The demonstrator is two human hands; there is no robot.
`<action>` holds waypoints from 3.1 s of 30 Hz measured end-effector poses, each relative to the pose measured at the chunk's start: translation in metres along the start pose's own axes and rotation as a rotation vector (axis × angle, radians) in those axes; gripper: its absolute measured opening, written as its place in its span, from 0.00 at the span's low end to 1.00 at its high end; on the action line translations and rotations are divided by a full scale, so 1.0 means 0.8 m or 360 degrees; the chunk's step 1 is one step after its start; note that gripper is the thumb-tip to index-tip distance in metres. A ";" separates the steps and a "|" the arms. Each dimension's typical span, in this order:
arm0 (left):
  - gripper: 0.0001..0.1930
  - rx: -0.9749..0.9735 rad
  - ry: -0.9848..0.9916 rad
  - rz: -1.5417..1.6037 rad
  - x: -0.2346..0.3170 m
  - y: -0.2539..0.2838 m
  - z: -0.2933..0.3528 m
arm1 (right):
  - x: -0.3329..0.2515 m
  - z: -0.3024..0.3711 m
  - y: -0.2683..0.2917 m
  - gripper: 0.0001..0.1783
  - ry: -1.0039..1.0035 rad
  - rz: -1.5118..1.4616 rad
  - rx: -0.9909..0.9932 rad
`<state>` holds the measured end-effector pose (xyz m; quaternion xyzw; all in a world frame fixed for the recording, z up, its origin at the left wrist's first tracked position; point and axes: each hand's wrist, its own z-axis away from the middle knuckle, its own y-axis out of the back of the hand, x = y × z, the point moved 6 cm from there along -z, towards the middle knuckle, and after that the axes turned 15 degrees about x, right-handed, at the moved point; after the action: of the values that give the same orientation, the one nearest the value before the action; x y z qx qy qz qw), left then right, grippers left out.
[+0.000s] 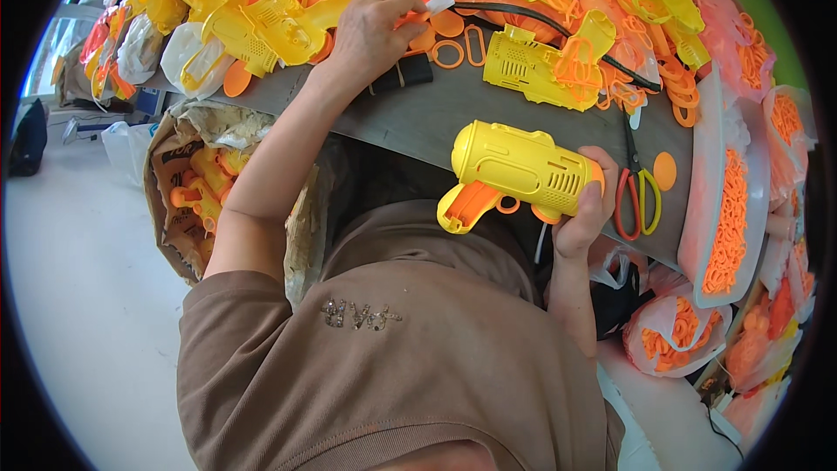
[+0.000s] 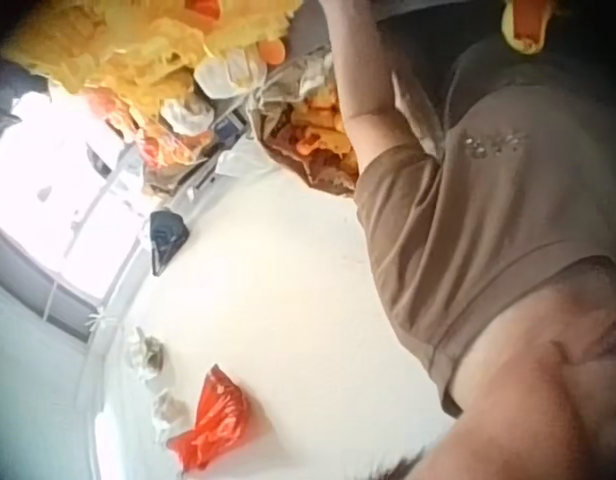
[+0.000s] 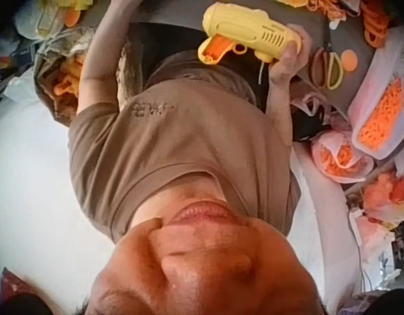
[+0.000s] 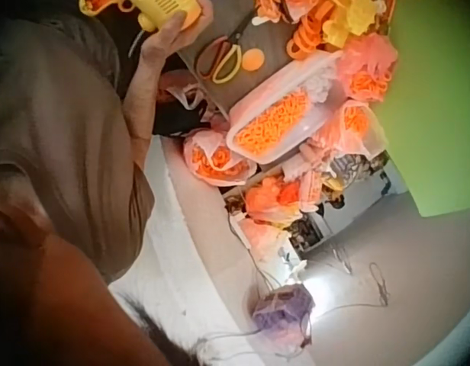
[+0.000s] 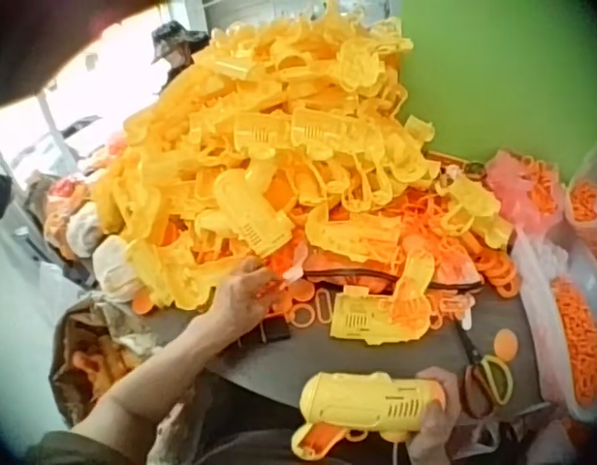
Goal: Assembling the internal and external components of a yellow plastic toy gun.
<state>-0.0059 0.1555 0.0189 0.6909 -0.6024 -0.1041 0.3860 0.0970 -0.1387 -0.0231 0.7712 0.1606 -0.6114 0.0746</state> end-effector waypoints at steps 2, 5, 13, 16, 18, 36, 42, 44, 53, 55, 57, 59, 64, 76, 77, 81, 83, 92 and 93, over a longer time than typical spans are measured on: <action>0.12 0.0036 -0.0021 0.0047 0.003 0.002 -0.001 | 0.004 -0.001 0.004 0.25 0.0022 0.0019 -0.0004; 0.09 0.0076 0.0396 0.0466 0.007 0.018 0.005 | 0.006 -0.001 0.006 0.25 -0.0001 -0.0008 0.0007; 0.06 0.0165 0.0507 0.1272 0.107 0.033 0.062 | -0.002 -0.003 0.006 0.27 -0.0279 -0.0279 -0.0070; 0.06 -0.0148 0.0327 0.1250 0.140 0.032 0.072 | -0.007 -0.001 0.001 0.28 -0.0091 -0.0012 -0.0283; 0.05 -0.0348 0.0205 0.1231 0.147 0.033 0.070 | -0.009 -0.003 -0.003 0.25 -0.0095 -0.0070 -0.0295; 0.05 -0.0760 0.0181 0.1530 0.149 0.015 0.078 | -0.009 -0.006 -0.019 0.17 -0.0327 -0.0149 -0.0410; 0.02 -0.0567 -0.0029 0.1483 0.159 0.015 0.065 | -0.011 -0.008 -0.021 0.25 -0.0301 0.0007 -0.0422; 0.03 -0.0475 0.0081 0.1266 0.147 0.011 0.056 | -0.011 -0.009 -0.021 0.24 -0.0306 0.0009 -0.0428; 0.09 -0.0400 0.0098 0.1180 0.170 -0.047 0.033 | -0.002 -0.005 0.029 0.34 -0.0181 -0.0121 -0.0252; 0.14 -0.0290 -0.0413 0.0821 0.200 -0.058 0.030 | -0.004 -0.003 0.037 0.36 -0.0217 -0.0097 -0.0242; 0.16 -0.0276 -0.0489 0.0722 0.215 -0.078 0.034 | -0.009 -0.002 0.042 0.36 -0.0213 -0.0118 -0.0213; 0.16 -0.0326 -0.0712 0.0503 0.231 -0.093 0.038 | -0.008 -0.001 0.047 0.36 -0.0184 -0.0113 -0.0193; 0.15 -0.0326 -0.0677 0.0474 0.239 -0.106 0.035 | -0.005 0.000 0.055 0.36 -0.0161 -0.0096 -0.0162; 0.06 -0.0224 -0.0760 0.0378 0.242 -0.123 0.030 | -0.008 0.001 0.053 0.35 -0.0134 -0.0118 -0.0181; 0.06 -0.0222 -0.0773 0.0401 0.242 -0.122 0.031 | -0.006 0.002 0.054 0.35 -0.0161 -0.0121 -0.0187; 0.04 -0.0121 -0.0834 0.0584 0.239 -0.109 0.036 | -0.006 0.000 0.056 0.35 -0.0172 -0.0134 -0.0180; 0.04 0.0089 -0.0700 0.0976 0.236 -0.080 0.025 | -0.007 -0.003 0.058 0.34 -0.0195 -0.0122 -0.0188; 0.08 -0.0810 0.0262 0.1517 0.196 -0.008 0.038 | -0.021 -0.017 0.025 0.17 -0.0387 -0.0086 -0.0272; 0.08 -0.0687 0.0025 0.1318 0.198 -0.002 0.041 | -0.020 -0.015 0.018 0.15 -0.0445 -0.0134 -0.0295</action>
<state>0.0154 -0.0027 0.0461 0.2971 -0.7890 -0.0589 0.5345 0.1098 -0.1506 -0.0056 0.6612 0.2365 -0.6978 0.1413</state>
